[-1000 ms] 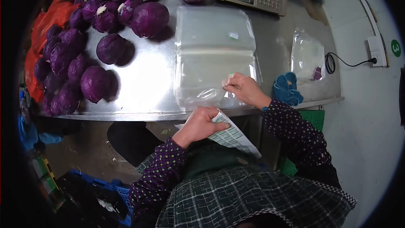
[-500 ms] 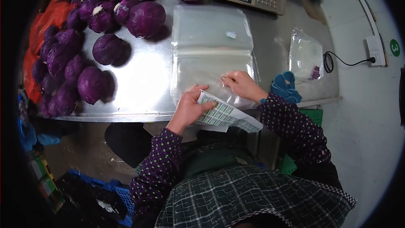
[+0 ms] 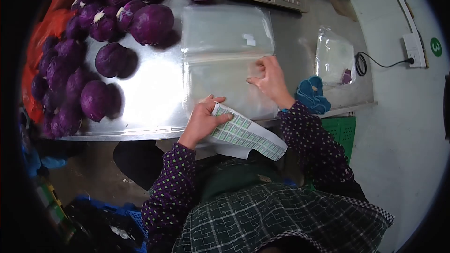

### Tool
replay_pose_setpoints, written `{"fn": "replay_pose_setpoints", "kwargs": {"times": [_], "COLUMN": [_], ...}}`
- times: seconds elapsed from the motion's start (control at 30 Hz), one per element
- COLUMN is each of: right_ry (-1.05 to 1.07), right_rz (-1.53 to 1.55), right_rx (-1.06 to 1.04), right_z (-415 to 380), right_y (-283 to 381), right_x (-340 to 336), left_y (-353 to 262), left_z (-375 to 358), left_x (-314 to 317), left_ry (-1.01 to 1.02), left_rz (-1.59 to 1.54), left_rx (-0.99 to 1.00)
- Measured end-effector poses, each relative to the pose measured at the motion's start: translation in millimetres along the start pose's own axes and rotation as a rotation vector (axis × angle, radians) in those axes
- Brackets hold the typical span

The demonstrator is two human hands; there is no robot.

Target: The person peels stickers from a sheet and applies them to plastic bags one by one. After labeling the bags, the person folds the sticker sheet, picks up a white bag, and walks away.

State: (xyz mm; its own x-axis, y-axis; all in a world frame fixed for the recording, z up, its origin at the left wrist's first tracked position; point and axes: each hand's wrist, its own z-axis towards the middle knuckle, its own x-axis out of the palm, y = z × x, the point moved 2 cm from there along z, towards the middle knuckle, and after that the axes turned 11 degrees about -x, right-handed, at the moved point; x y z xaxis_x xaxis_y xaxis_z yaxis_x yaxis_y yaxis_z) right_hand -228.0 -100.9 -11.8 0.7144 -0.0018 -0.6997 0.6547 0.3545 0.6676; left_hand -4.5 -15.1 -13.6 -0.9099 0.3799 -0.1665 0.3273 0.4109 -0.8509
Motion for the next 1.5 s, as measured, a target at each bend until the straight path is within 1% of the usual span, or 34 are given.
{"fn": "replay_pose_setpoints", "kwargs": {"times": [0.03,0.07,0.13,0.17,0.23,0.27,0.3,0.33,0.37,0.4,0.43,0.47,0.5,0.53,0.6,0.63,0.67,0.7,0.73,0.77,0.83,0.9,0.93,0.97,1.0,1.03,1.1,1.13,1.2,1.23,1.3,1.33,1.4,1.5], "right_ry": [-0.007,-0.004,0.166,0.165,0.328,0.327,0.306,0.290,0.295,0.295,0.351,0.409,0.406,0.440,0.475,0.502,0.530,0.397,0.115,-0.301,-0.406,0.212,0.501,0.543,0.582,0.585,0.575,0.571,0.628,0.630,0.711,0.702,0.590,0.628], "right_rz": [-0.120,-0.121,-0.318,-0.317,-0.192,-0.189,-0.140,-0.085,-0.078,-0.076,-0.062,-0.047,-0.049,-0.046,-0.045,-0.065,-0.084,-0.018,0.047,0.073,0.210,0.296,0.249,0.238,0.232,0.236,0.465,0.470,0.603,0.605,0.368,0.368,0.360,0.362], "right_rx": [-0.139,-0.139,-0.243,-0.236,-0.433,-0.447,-0.398,-0.331,-0.238,-0.247,-0.209,-0.161,-0.159,-0.119,-0.084,-0.067,-0.049,0.072,0.201,-0.040,-0.062,0.032,0.071,0.004,-0.065,-0.059,0.231,0.234,0.408,0.410,0.147,0.154,0.077,0.038], "right_z": [4,0,2,-9,-36,-32,-26,-27,-27,-24,-19,-18,-17,-15,-8,-3,6,34,78,107,126,78,43,9,-13,-23,-40,-45,-53,-53,-52,-48,-35,-22], "right_y": [-9,-18,-6,3,32,27,26,28,29,30,29,27,27,26,20,13,6,-3,17,38,47,57,62,65,64,59,51,50,46,48,56,60,71,84], "right_x": [-5,-12,-25,-20,4,8,10,14,11,12,11,10,11,12,14,16,17,1,-35,-76,-120,-86,-69,-57,-48,-43,-38,-40,-42,-42,-44,-44,-40,-20], "left_y": [-1,-3,-6,-5,-12,-23,-28,-31,-30,-32,-34,-33,-29,-22,-10,-2,3,2,3,4,2,-1,-2,-8,-12,-15,-13,-10,-2,1,7,9,10,-9], "left_z": [-1,-2,1,2,-9,-20,-30,-38,-42,-41,-38,-35,-32,-28,-14,-11,-9,-8,-10,-11,-8,-6,-6,-8,-8,-9,-11,-11,-13,-14,-16,-14,-14,-21], "left_x": [-2,-2,-4,-5,-6,-6,-3,3,6,6,4,3,2,3,5,7,8,9,9,10,6,-1,-1,-1,-2,-4,-5,-7,-10,-10,-9,-8,-2,7], "left_ry": [-0.012,-0.002,0.004,0.022,0.048,0.140,0.228,0.226,0.256,0.279,0.271,0.199,0.132,0.140,0.031,-0.013,-0.015,-0.076,-0.133,-0.127,-0.065,-0.061,-0.077,-0.089,-0.092,-0.098,-0.096,-0.120,-0.174,-0.175,-0.231,-0.222,-0.186,-0.180], "left_rz": [-0.006,-0.003,-0.003,-0.062,-0.109,-0.134,-0.162,-0.045,-0.076,-0.103,-0.100,-0.169,-0.236,-0.234,-0.047,-0.075,-0.076,-0.066,-0.058,-0.058,-0.279,-0.328,-0.396,-0.496,-0.505,-0.514,-0.508,-0.461,-0.376,-0.375,-0.282,-0.277,-0.293,-0.323], "left_rx": [-0.003,-0.025,-0.041,-0.047,-0.061,-0.099,-0.142,0.136,0.040,-0.039,-0.027,-0.097,-0.170,-0.175,0.049,-0.083,-0.084,-0.054,-0.028,-0.038,-0.136,-0.185,-0.242,-0.209,-0.210,-0.206,-0.209,-0.149,-0.029,-0.032,-0.037,-0.036,0.031,0.056]}}
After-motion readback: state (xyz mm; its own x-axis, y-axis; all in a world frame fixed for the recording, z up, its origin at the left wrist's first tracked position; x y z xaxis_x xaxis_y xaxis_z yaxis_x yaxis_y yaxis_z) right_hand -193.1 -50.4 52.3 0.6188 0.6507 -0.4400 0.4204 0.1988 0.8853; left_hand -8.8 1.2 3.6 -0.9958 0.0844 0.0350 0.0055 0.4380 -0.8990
